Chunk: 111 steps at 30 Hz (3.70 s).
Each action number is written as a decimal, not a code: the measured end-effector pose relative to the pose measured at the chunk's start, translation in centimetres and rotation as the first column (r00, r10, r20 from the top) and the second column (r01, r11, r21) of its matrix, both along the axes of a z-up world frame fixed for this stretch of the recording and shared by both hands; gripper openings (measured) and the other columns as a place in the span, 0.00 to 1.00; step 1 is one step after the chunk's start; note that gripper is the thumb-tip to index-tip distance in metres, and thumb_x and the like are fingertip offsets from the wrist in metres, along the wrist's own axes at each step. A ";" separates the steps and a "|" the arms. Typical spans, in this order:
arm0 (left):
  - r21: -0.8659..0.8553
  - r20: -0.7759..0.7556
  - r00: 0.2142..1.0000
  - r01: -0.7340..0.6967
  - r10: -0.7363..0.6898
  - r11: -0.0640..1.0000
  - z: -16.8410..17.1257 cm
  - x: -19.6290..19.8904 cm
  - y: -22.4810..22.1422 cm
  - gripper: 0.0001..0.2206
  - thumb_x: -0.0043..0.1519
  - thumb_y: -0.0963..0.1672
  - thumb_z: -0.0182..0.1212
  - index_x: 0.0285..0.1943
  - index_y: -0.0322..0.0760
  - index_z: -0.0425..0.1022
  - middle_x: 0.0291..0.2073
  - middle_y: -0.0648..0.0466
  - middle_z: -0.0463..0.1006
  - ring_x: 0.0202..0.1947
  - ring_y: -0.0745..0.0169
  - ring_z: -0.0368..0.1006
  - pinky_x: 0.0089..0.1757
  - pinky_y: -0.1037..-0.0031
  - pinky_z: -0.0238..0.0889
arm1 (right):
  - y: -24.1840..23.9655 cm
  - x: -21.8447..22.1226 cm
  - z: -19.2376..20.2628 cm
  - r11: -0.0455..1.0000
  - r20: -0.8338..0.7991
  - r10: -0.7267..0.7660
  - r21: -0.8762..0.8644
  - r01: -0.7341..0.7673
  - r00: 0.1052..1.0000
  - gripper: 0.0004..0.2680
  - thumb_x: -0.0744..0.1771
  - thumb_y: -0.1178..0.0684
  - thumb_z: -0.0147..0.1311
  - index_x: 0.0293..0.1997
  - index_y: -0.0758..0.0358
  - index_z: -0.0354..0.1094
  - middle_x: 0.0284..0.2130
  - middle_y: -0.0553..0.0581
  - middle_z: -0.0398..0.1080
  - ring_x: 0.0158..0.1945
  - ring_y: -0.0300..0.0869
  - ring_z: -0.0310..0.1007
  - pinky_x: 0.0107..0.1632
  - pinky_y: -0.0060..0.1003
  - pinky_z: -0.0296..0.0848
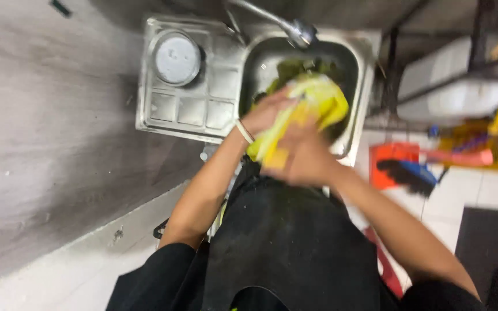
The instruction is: Scrubbing a yellow bag in a sink with a sponge to clean it.
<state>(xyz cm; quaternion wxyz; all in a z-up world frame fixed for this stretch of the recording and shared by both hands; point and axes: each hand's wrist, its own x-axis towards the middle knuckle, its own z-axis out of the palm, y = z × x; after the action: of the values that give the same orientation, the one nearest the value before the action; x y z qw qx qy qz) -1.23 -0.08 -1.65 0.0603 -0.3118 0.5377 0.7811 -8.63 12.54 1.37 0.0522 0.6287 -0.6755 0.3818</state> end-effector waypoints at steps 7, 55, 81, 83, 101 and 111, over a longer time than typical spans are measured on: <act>-0.045 -0.009 0.985 -0.173 0.172 0.984 -4.6 -0.3 -1.3 0.26 0.50 0.49 0.64 0.54 0.30 0.65 0.42 0.40 0.72 0.42 0.54 0.70 0.46 0.61 0.63 | -0.4 2.8 -0.3 0.994 -0.202 -0.077 -0.095 0.059 0.976 0.13 0.58 0.37 0.60 0.22 0.54 0.67 0.19 0.50 0.65 0.34 0.49 0.62 0.50 0.61 0.53; -0.043 -0.156 0.988 -0.027 0.020 0.999 6.3 5.2 0.3 0.17 0.62 0.45 0.47 0.59 0.34 0.60 0.55 0.46 0.62 0.56 0.60 0.58 0.59 0.65 0.43 | -0.9 3.5 -6.2 0.995 0.138 0.094 -0.052 -0.088 0.986 0.12 0.58 0.42 0.58 0.23 0.59 0.65 0.21 0.53 0.65 0.36 0.48 0.63 0.54 0.57 0.49; -0.794 0.024 0.971 0.162 -0.236 0.585 0.4 13.5 -3.9 0.45 0.44 0.49 0.64 0.68 0.37 0.38 0.57 0.36 0.54 0.56 0.35 0.54 0.54 0.51 0.51 | 1.2 4.7 -7.4 0.711 0.490 -0.699 0.558 0.429 0.521 0.13 0.66 0.39 0.50 0.27 0.56 0.67 0.23 0.50 0.54 0.33 0.42 0.60 0.39 0.31 0.58; -0.805 0.023 0.990 0.101 -0.139 0.585 -7.3 15.7 -3.1 0.25 0.53 0.49 0.53 0.57 0.37 0.53 0.44 0.44 0.63 0.47 0.44 0.63 0.47 0.60 0.58 | 0.9 4.8 -9.3 0.728 0.543 -0.684 0.558 0.399 0.488 0.14 0.67 0.40 0.47 0.26 0.58 0.66 0.22 0.52 0.54 0.32 0.42 0.60 0.38 0.32 0.57; -0.745 -0.081 0.987 -0.154 0.141 0.649 -8.9 15.7 -2.8 0.31 0.47 0.49 0.56 0.56 0.30 0.50 0.52 0.37 0.49 0.53 0.30 0.48 0.50 0.46 0.46 | -32.6 6.7 -5.2 0.750 0.343 -0.103 0.643 -0.153 0.934 0.13 0.68 0.43 0.29 0.45 0.63 0.52 0.32 0.70 0.65 0.38 0.67 0.63 0.37 0.54 0.59; -0.767 -0.078 0.996 -0.037 -0.036 0.641 -8.7 12.6 -3.8 0.20 0.57 0.48 0.44 0.50 0.25 0.60 0.41 0.40 0.66 0.34 0.43 0.67 0.34 0.60 0.61 | -41.3 6.8 -16.1 0.407 0.179 -0.251 0.911 -0.064 0.951 0.10 0.66 0.45 0.32 0.44 0.58 0.51 0.36 0.69 0.65 0.41 0.63 0.63 0.40 0.53 0.58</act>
<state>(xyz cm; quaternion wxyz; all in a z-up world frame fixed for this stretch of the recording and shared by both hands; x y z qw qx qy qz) 11.41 -3.86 -10.34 -0.1009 -0.2744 0.8199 0.4921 -1.81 -28.77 -14.76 -0.3740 0.4540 -0.8078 0.0378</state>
